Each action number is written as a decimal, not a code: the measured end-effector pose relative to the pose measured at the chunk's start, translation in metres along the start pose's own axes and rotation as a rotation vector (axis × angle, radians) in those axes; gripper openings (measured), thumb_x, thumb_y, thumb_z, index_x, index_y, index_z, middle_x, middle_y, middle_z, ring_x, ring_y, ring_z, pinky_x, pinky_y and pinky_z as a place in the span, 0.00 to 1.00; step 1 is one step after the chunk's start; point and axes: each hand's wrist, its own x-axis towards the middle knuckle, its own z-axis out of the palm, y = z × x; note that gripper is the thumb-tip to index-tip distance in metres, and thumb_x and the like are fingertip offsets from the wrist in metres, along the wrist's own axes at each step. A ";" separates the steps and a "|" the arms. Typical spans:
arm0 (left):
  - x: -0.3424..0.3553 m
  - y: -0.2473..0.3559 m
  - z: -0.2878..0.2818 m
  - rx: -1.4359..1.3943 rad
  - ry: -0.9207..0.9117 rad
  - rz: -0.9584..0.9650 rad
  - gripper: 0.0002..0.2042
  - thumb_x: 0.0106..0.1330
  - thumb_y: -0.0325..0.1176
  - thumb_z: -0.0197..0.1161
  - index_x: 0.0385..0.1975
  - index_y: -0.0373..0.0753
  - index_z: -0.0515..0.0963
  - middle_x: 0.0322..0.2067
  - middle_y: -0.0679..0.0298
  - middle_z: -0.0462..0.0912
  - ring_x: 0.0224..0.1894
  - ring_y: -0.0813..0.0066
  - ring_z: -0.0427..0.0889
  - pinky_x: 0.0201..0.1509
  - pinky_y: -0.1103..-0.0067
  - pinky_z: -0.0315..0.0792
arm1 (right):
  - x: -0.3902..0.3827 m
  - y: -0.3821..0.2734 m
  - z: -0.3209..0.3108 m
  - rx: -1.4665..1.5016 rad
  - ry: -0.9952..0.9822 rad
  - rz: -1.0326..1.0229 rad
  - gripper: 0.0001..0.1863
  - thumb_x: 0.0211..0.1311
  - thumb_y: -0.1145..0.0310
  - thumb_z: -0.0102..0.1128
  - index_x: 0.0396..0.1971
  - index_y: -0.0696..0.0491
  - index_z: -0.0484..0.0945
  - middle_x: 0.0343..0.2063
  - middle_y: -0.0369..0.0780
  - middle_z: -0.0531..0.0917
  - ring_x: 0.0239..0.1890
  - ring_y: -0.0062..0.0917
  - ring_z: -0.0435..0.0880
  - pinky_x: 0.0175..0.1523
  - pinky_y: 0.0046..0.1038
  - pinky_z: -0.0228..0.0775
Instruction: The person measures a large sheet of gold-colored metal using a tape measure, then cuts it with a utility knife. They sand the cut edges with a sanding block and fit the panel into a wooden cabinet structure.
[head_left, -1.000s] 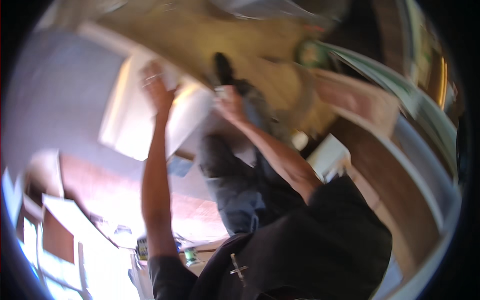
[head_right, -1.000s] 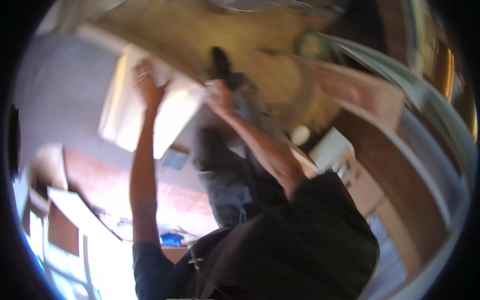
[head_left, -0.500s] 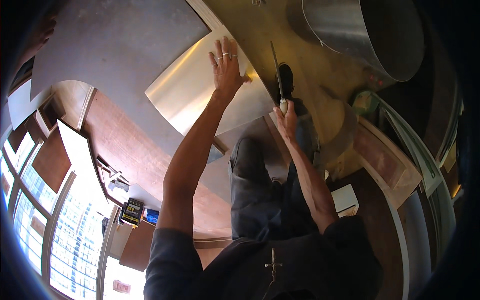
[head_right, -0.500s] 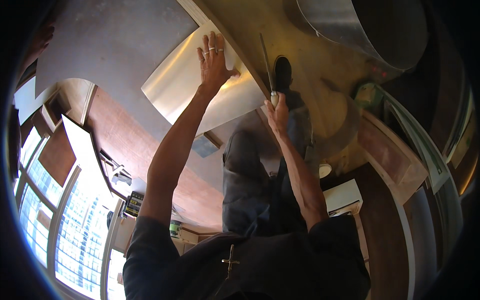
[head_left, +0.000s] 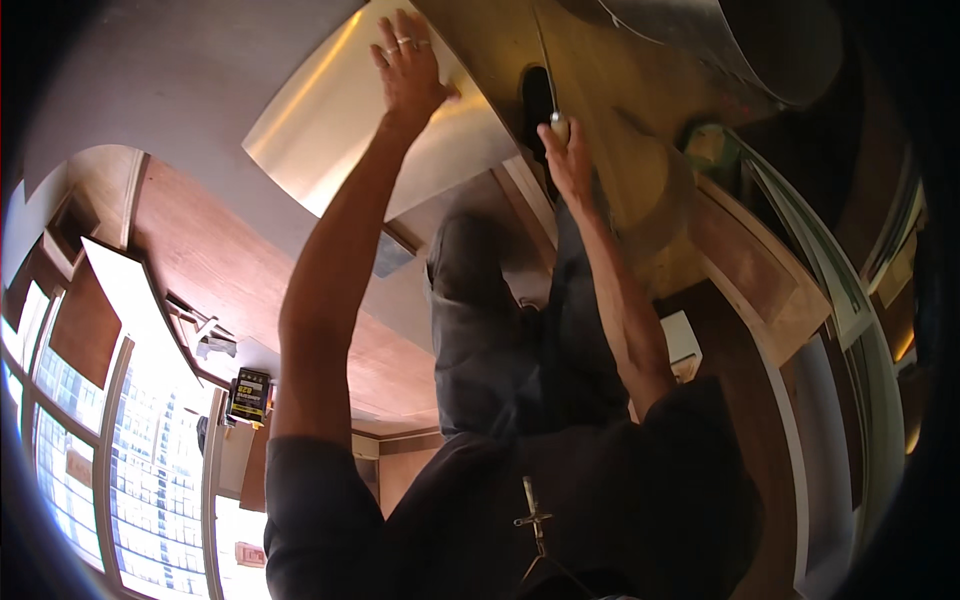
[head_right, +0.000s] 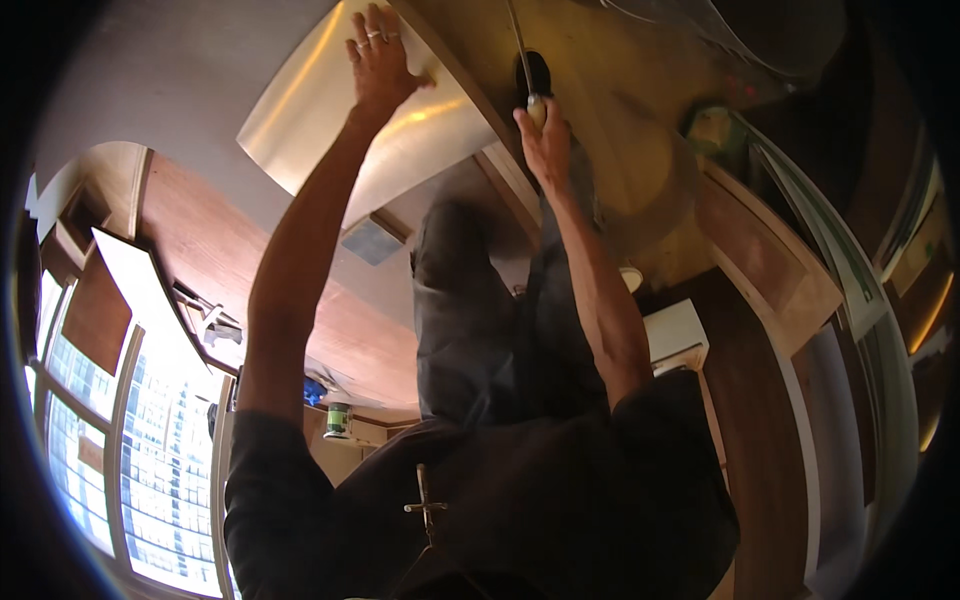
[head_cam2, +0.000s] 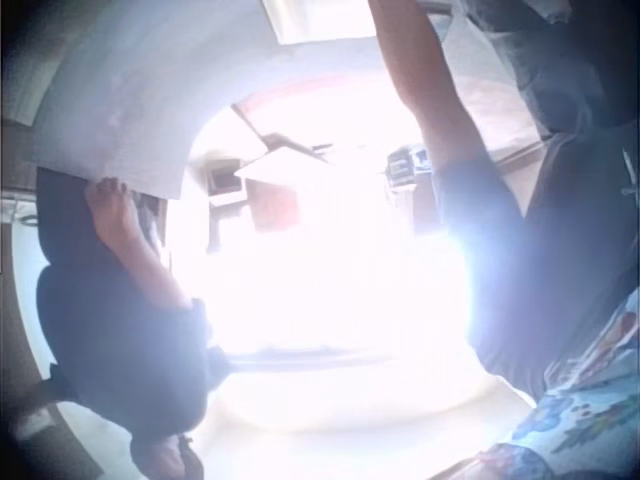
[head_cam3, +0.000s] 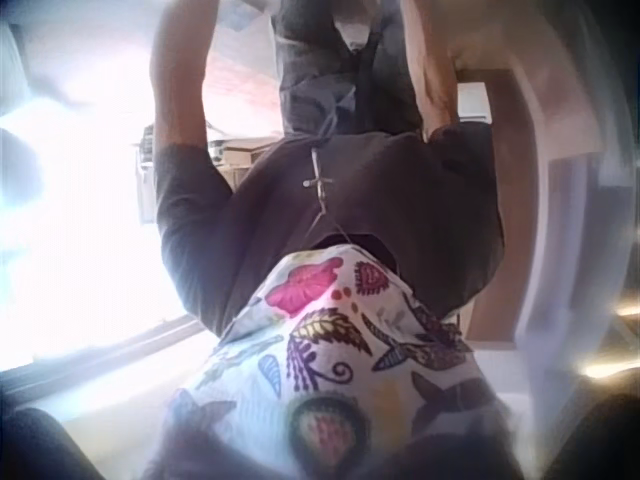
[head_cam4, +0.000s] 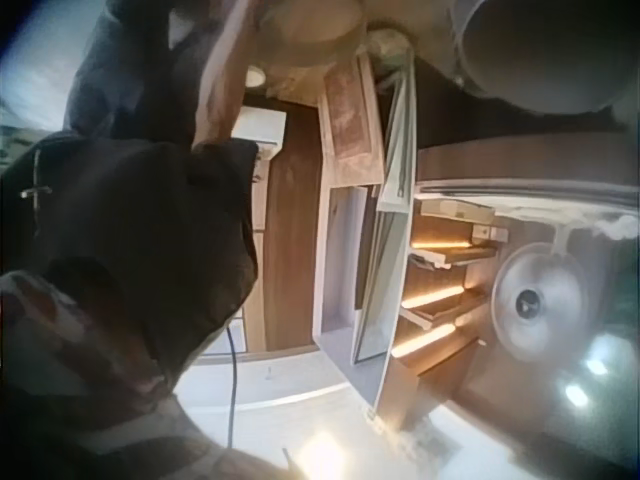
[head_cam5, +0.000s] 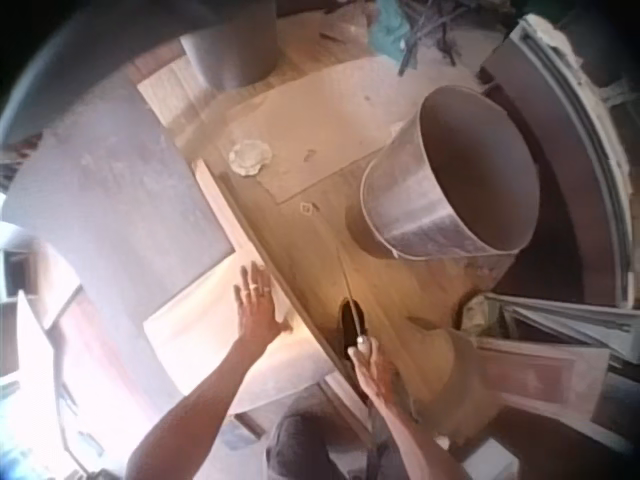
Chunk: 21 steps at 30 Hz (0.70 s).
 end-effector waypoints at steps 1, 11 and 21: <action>0.000 0.002 -0.002 -0.013 -0.042 -0.010 0.65 0.40 0.53 0.78 0.71 0.30 0.39 0.73 0.45 0.31 0.75 0.44 0.28 0.74 0.49 0.41 | 0.005 -0.003 -0.009 0.009 0.013 0.011 0.30 0.64 0.52 0.60 0.58 0.58 0.68 0.43 0.53 0.81 0.45 0.44 0.82 0.47 0.38 0.71; -0.001 -0.002 0.004 -0.007 0.060 0.014 0.64 0.36 0.54 0.80 0.71 0.33 0.46 0.72 0.46 0.44 0.74 0.43 0.39 0.71 0.48 0.49 | 0.022 -0.073 -0.025 0.095 -0.157 -0.032 0.30 0.71 0.54 0.52 0.67 0.51 0.61 0.30 0.35 0.75 0.25 0.17 0.73 0.30 0.22 0.71; -0.003 0.003 -0.004 -0.044 0.041 -0.017 0.62 0.35 0.48 0.82 0.70 0.33 0.48 0.72 0.49 0.44 0.75 0.45 0.39 0.72 0.49 0.49 | 0.036 -0.143 0.051 -0.024 -0.249 -0.410 0.28 0.71 0.59 0.49 0.67 0.53 0.61 0.51 0.53 0.78 0.53 0.40 0.77 0.59 0.32 0.64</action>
